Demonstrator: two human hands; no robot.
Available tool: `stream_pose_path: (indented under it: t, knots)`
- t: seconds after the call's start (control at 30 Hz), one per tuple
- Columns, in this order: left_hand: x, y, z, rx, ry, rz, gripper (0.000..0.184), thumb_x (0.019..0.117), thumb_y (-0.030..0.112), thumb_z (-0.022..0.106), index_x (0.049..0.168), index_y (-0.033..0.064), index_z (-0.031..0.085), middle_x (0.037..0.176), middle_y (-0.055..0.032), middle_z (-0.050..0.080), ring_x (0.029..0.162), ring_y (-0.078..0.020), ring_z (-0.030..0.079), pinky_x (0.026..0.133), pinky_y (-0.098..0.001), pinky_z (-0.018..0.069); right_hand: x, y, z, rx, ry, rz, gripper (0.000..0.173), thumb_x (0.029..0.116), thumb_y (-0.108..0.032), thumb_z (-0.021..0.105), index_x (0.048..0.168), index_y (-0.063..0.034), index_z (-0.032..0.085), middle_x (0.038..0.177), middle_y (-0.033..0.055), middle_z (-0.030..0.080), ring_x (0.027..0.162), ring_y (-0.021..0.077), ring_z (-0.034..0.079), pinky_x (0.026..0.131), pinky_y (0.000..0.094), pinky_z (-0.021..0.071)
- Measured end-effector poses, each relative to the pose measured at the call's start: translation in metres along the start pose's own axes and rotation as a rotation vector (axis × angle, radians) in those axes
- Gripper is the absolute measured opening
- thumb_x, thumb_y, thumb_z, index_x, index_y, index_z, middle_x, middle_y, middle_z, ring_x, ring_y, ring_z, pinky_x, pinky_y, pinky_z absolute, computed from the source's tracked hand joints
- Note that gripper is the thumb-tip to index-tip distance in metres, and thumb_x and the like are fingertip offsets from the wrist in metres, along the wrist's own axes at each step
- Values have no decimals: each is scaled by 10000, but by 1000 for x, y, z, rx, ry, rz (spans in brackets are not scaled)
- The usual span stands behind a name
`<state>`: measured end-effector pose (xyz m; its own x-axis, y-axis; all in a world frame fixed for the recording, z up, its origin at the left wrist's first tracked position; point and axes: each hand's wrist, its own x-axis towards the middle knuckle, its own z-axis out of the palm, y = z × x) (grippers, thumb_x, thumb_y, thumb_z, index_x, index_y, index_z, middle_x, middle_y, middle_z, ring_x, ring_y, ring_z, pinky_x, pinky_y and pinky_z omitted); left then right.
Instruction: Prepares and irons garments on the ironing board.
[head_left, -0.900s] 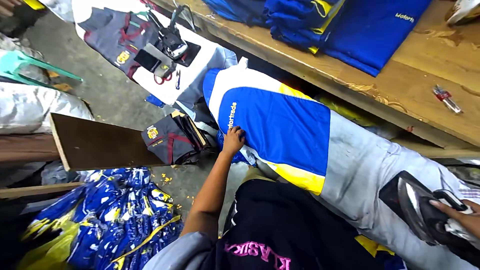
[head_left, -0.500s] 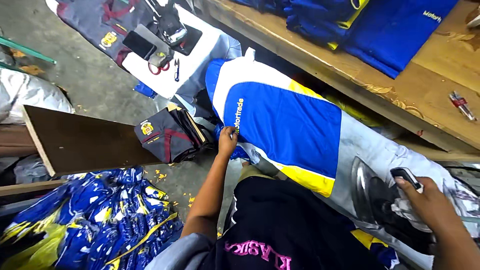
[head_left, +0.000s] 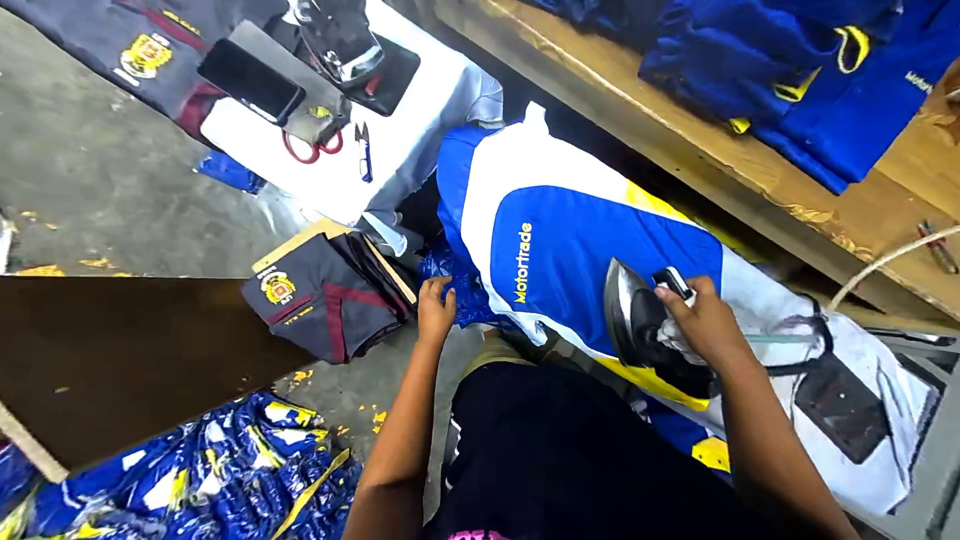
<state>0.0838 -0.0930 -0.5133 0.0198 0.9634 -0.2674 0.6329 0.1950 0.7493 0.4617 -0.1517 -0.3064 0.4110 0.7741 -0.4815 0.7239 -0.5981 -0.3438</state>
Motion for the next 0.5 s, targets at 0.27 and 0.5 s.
stream_pose_path:
  t: [0.27,0.5]
  knots:
    - [83,36,-39,80,1,275,374,1056,125,496,1361,-68,595,1457,-311,513,1384,-474,469,1158,-602,362,72,-101,55,-35,-4,-193,518,1033,-450,607,1361,-50,603,1032,292,705,965,499,689,827,685,513]
    - [209,78,-44,223,-25,412,468,1106,263,373,1523,90,496,1647,-183,346,1517,-431,303,1122,-699,282,133,-206,66,-141,-40,-214,573,1050,-537,509,1387,-81,591,1055,268,704,1005,481,682,842,672,509]
